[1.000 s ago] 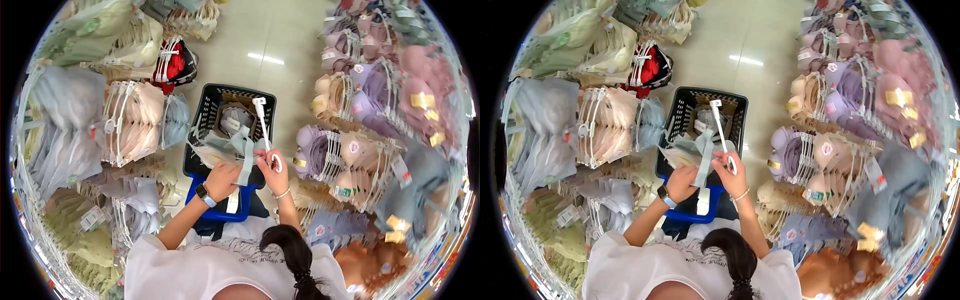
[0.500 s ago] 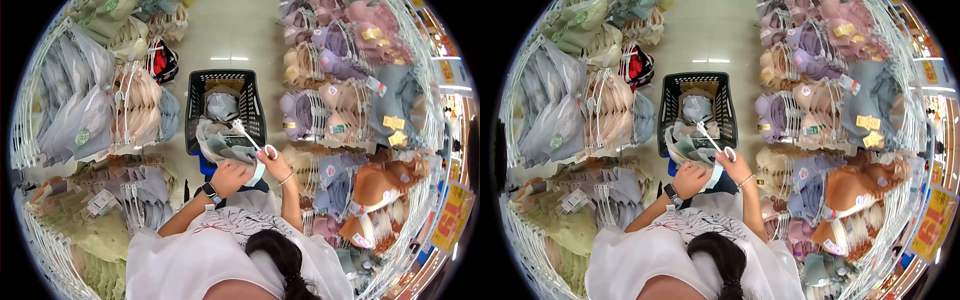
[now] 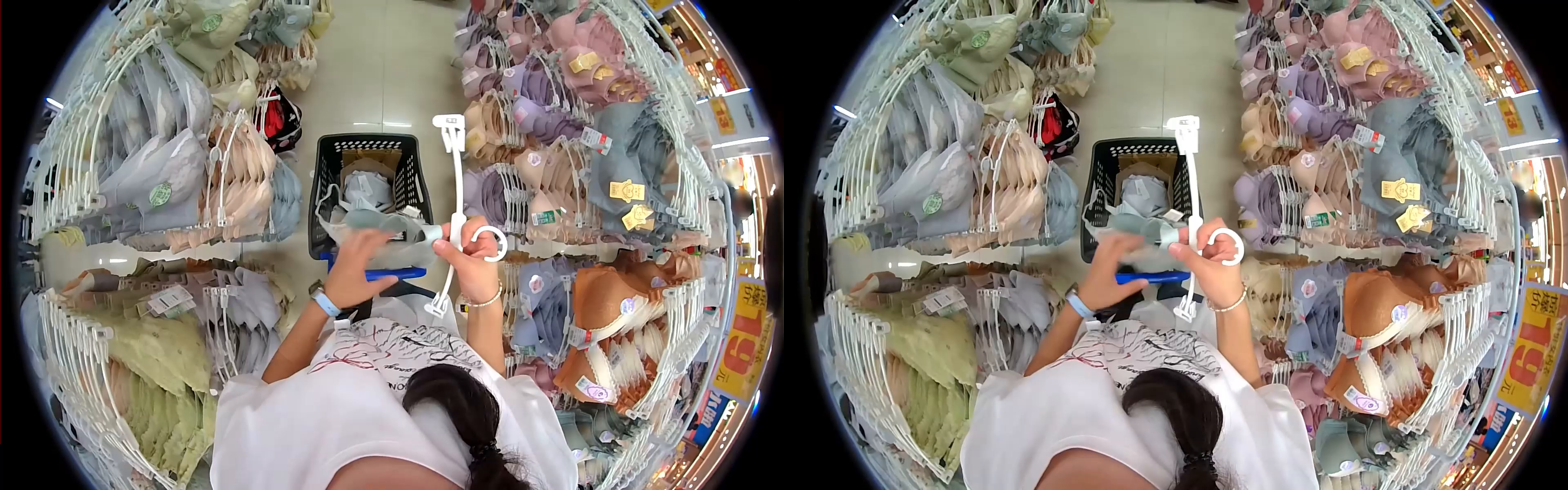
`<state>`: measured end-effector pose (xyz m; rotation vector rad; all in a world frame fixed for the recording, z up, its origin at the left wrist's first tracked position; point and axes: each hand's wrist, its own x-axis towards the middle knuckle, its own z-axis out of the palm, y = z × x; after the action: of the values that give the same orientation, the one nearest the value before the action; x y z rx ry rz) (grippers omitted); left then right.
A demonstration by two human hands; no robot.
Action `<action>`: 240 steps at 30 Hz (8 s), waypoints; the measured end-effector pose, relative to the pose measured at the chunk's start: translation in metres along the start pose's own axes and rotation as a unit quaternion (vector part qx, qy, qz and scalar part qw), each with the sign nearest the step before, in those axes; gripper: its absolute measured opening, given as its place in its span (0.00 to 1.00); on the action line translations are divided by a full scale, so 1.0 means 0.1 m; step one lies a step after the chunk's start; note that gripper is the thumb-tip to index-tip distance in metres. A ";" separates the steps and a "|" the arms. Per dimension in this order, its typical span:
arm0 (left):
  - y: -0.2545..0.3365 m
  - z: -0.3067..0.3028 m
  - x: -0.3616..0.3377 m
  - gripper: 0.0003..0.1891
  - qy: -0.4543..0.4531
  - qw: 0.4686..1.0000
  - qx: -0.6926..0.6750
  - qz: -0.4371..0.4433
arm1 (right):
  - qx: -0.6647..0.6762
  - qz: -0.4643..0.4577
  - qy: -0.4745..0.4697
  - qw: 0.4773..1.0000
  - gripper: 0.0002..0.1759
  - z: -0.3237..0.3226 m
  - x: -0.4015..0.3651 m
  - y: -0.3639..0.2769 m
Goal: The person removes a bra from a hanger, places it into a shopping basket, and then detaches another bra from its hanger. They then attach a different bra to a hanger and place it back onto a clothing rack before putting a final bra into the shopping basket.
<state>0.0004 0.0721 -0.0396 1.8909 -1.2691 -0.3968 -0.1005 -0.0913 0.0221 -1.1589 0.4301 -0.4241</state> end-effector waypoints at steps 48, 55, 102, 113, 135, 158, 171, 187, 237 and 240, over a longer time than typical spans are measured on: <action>0.65 0.24 0.47 0.11 0.111 0.945 -0.304 -0.042 | -0.217 -0.192 0.054 0.955 0.13 -0.08 -0.09 -0.11; 0.65 0.10 0.42 0.14 0.012 0.906 -0.405 -0.122 | -0.064 -0.097 0.006 0.993 0.16 -0.11 -0.09 -0.10; 0.31 0.06 0.31 0.12 0.013 0.805 -0.554 -0.210 | 0.004 0.035 -0.170 0.985 0.24 -0.40 0.48 -0.09; 0.17 0.37 0.26 0.12 0.021 0.910 -0.414 -0.023 | -0.116 0.103 -0.007 0.988 0.06 0.02 0.28 -0.11; 0.28 0.30 0.49 0.12 0.089 0.858 -0.450 -0.233 | -0.193 0.019 -0.046 0.980 0.18 -0.44 0.28 0.22; 0.30 0.28 0.55 0.11 -0.016 0.885 -0.430 -0.178 | -0.121 -0.005 0.013 0.993 0.14 -0.50 0.36 0.10; 0.33 0.22 0.53 0.10 -0.049 0.881 -0.420 -0.213 | -0.184 0.002 -0.029 0.983 0.13 -0.38 0.34 0.24; 0.27 0.46 0.49 0.10 0.028 0.941 -0.312 -0.128 | -0.090 0.042 0.022 0.995 0.14 -0.28 0.24 0.29; -0.99 0.46 -0.09 0.19 -0.066 0.711 -0.623 -0.321 | -0.149 -0.032 0.070 0.986 0.12 -0.98 -0.45 -0.59; -0.83 0.28 -0.05 0.19 -0.020 0.749 -0.620 -0.230 | -0.107 -0.045 0.108 0.987 0.12 -1.17 -0.53 -0.43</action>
<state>0.0321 0.0785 -0.1217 0.9362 -0.2533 -1.1868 -0.2114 -0.1687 0.0288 -1.3510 0.6240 -0.5965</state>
